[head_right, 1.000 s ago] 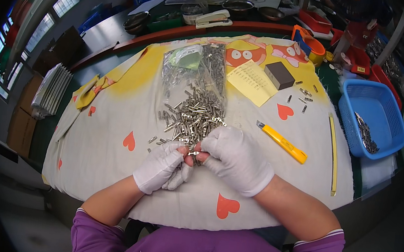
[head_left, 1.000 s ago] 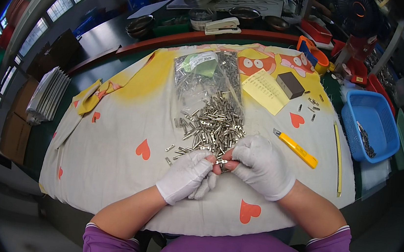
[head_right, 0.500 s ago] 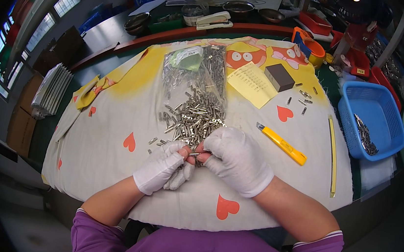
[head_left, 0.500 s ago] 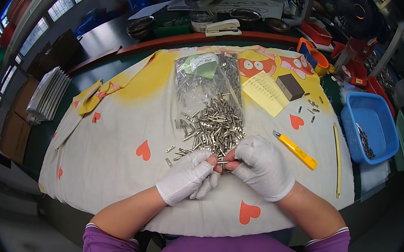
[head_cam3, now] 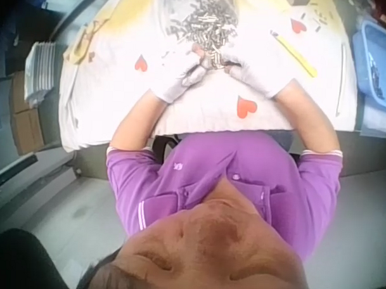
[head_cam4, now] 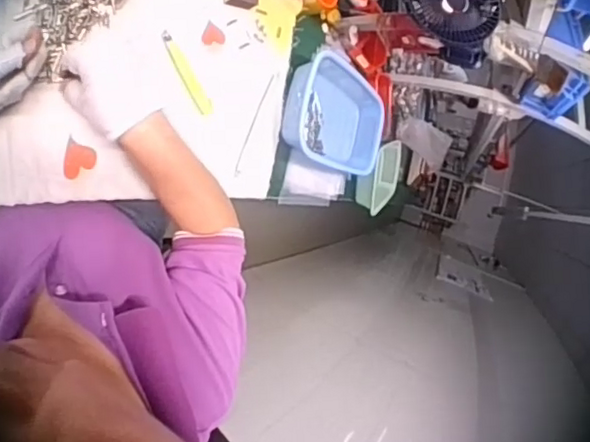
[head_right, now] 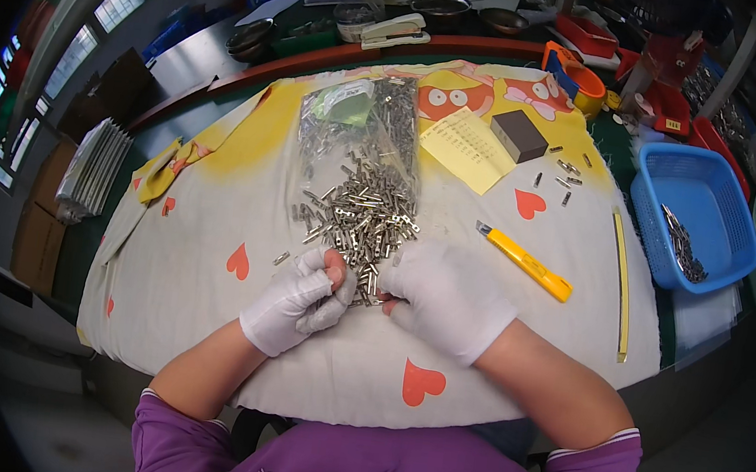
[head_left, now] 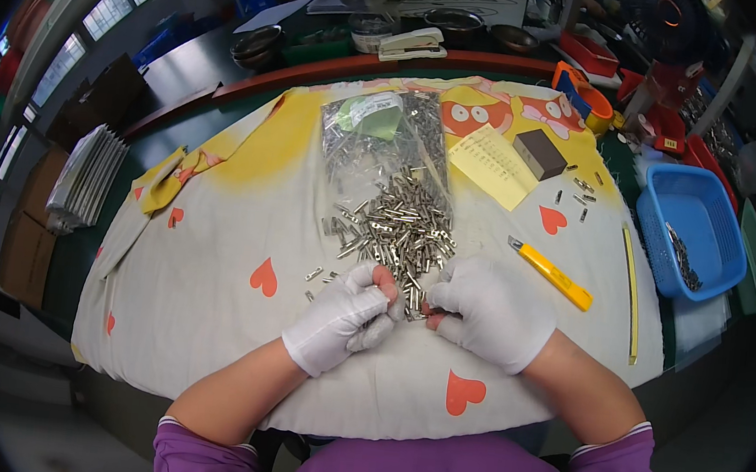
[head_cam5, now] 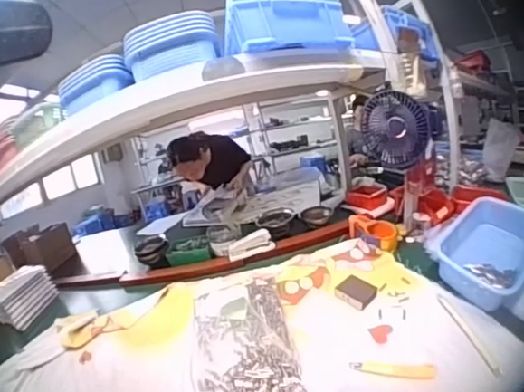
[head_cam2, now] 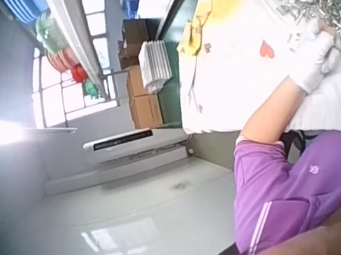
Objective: Inspecting and sorting small metal components at a factory workbench.
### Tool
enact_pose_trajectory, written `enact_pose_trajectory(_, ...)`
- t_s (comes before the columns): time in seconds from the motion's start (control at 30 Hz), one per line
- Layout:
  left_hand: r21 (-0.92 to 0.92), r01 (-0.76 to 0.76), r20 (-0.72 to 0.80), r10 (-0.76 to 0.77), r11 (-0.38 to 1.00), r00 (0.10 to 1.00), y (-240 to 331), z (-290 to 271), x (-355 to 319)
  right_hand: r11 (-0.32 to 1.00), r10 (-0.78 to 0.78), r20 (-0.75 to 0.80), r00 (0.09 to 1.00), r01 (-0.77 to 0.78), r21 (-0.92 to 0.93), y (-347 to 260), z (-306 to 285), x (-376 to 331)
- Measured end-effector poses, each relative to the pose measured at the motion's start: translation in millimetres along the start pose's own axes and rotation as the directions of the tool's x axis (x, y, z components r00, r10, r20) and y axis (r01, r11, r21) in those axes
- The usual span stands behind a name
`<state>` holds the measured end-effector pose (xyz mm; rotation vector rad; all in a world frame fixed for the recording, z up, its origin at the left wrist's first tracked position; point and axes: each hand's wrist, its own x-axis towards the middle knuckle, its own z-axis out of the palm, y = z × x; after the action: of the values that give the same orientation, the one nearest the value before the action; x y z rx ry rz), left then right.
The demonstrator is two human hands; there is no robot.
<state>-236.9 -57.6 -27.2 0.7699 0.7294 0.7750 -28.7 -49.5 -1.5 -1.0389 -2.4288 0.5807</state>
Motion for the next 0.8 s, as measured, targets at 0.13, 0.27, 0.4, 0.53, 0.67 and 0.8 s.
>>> enact_pose_trajectory(0.13, 0.023, 0.025, -0.044, -0.024, 0.999, 0.999, 5, 5, 0, 0.989, 0.003, 0.036, 0.999, 0.002, -0.146, -1, 7, 1)
enact_pose_trajectory(0.27, 0.138, 0.048, -0.031, -0.044, 0.989, 0.999, 6, 5, -1, 0.965, 0.026, 0.007, 1.0, -0.023, -0.26, -2, 12, 0)
enact_pose_trajectory(0.4, 0.178, 0.1, -0.056, -0.091, 0.979, 0.994, 6, 6, -2, 0.976, 0.014, -0.009, 1.0, -0.016, -0.218, 1, 15, 0)
enact_pose_trajectory(0.53, 0.272, 0.157, -0.097, -0.135, 0.95, 0.986, 10, 17, -4, 0.993, 0.029, -0.067, 0.997, -0.037, -0.113, -5, 7, 2)
enact_pose_trajectory(0.67, 0.36, 0.185, -0.108, -0.156, 0.915, 0.982, 10, 21, -7, 0.997, -0.007, -0.026, 1.0, 0.005, -0.08, -8, 1, 4)
enact_pose_trajectory(0.8, 0.292, 0.179, -0.123, -0.149, 0.94, 0.981, 9, 18, -7, 0.999, -0.023, -0.114, 0.993, 0.026, 0.027, -4, 5, 4)
